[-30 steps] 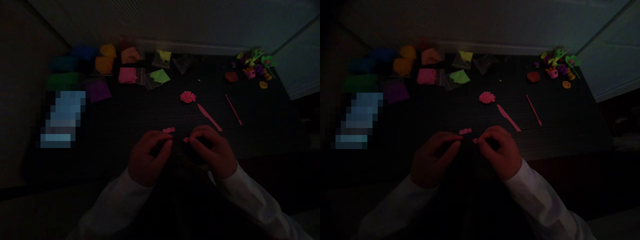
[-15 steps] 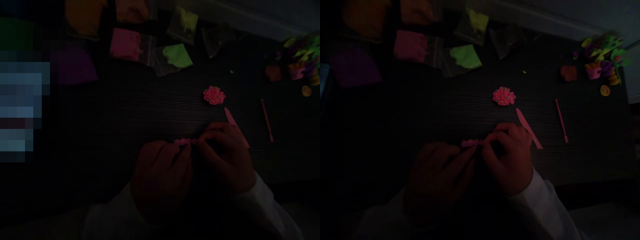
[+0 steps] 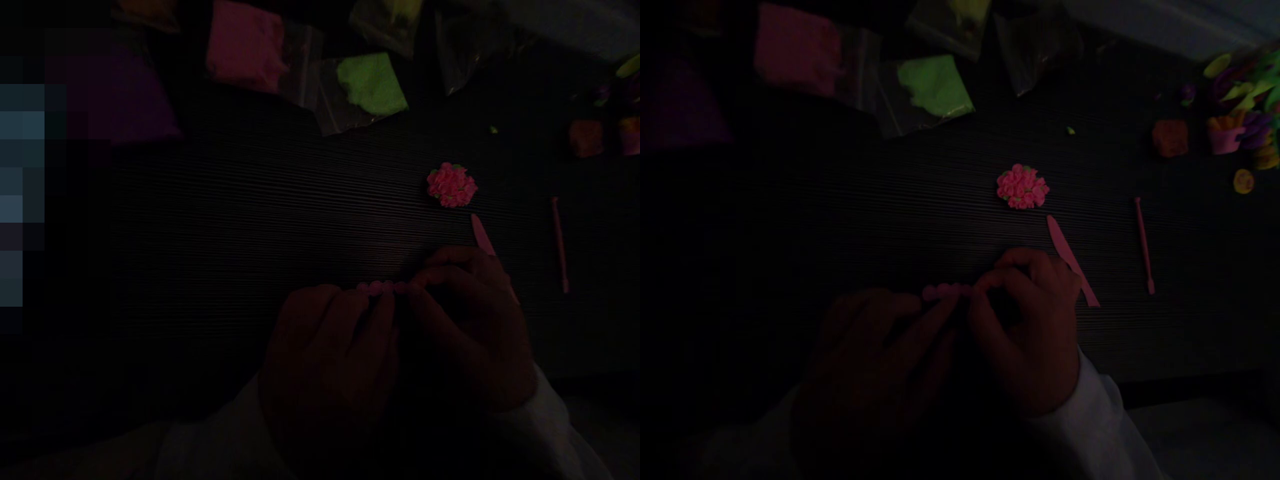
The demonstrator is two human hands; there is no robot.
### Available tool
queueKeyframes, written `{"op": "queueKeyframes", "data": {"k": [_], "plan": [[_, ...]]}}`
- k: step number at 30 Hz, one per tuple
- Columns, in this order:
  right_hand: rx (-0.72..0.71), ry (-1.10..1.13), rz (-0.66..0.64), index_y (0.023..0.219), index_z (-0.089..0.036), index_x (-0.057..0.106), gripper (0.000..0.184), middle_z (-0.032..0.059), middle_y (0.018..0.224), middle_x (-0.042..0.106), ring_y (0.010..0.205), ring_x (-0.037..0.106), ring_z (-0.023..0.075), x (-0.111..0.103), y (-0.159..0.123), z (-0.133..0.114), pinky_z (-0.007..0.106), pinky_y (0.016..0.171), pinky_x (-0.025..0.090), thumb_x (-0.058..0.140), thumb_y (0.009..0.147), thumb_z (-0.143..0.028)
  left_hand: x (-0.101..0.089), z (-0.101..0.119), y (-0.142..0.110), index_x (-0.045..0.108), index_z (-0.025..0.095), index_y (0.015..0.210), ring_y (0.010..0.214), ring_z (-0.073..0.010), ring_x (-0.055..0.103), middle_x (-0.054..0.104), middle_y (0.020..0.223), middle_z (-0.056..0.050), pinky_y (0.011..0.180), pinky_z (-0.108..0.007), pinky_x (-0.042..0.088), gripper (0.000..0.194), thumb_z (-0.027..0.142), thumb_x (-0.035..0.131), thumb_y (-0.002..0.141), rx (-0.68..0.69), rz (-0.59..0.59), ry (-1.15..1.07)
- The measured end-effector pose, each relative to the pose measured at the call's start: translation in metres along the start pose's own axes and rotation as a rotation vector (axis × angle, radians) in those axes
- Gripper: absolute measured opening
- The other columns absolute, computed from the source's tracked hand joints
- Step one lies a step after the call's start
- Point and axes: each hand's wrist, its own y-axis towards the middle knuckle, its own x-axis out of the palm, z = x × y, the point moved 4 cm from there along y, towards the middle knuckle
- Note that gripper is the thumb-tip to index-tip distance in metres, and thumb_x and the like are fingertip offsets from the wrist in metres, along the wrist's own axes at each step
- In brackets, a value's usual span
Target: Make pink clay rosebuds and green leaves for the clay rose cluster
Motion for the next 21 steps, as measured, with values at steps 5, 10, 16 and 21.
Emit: {"op": "queueKeyframes", "data": {"k": [5,10,16,21], "plan": [[-0.021,-0.016,0.01,0.072,-0.023,0.06,0.007,0.002,0.088,0.053,0.086,0.049,0.0192,0.001,-0.0003,0.0009,0.039,0.075,0.033,0.057,0.07,-0.029,0.0013,0.0001,0.0001,0.062,0.015,0.096,0.075,-0.0195,0.05,0.06,0.078,-0.006,0.066,-0.037,0.046,0.028,0.025,0.056,0.07,-0.003,-0.021,-0.001],[-0.003,-0.038,0.006,0.072,-0.023,0.061,0.008,0.0024,0.086,0.053,0.086,0.049,0.0193,0.0013,0.0003,-0.0004,0.04,0.076,0.032,0.056,0.07,-0.029,0.0023,-0.0002,0.0003,0.062,0.016,0.097,0.075,-0.0187,0.05,0.06,0.078,-0.005,0.066,-0.035,0.046,0.029,0.026,0.056,0.071,-0.006,-0.028,0.011],[-0.022,-0.055,0.01,0.07,-0.022,0.06,0.008,0.0032,0.085,0.052,0.084,0.048,0.0192,0.0023,0.0006,0.0001,0.039,0.074,0.033,0.057,0.069,-0.029,0.0029,-0.0007,-0.0008,0.06,0.014,0.099,0.077,-0.0186,0.051,0.06,0.081,-0.006,0.068,-0.035,0.045,0.03,0.025,0.055,0.071,0.001,-0.05,-0.004],[-0.022,-0.064,0.017,0.069,-0.022,0.06,0.009,0.0034,0.084,0.052,0.082,0.048,0.0192,0.003,0.0002,0.0006,0.039,0.074,0.032,0.056,0.069,-0.03,0.0033,-0.0005,0.0002,0.059,0.016,0.103,0.077,-0.0189,0.052,0.061,0.084,-0.006,0.069,-0.035,0.045,0.034,0.026,0.057,0.07,0.006,-0.037,0.0]]}}
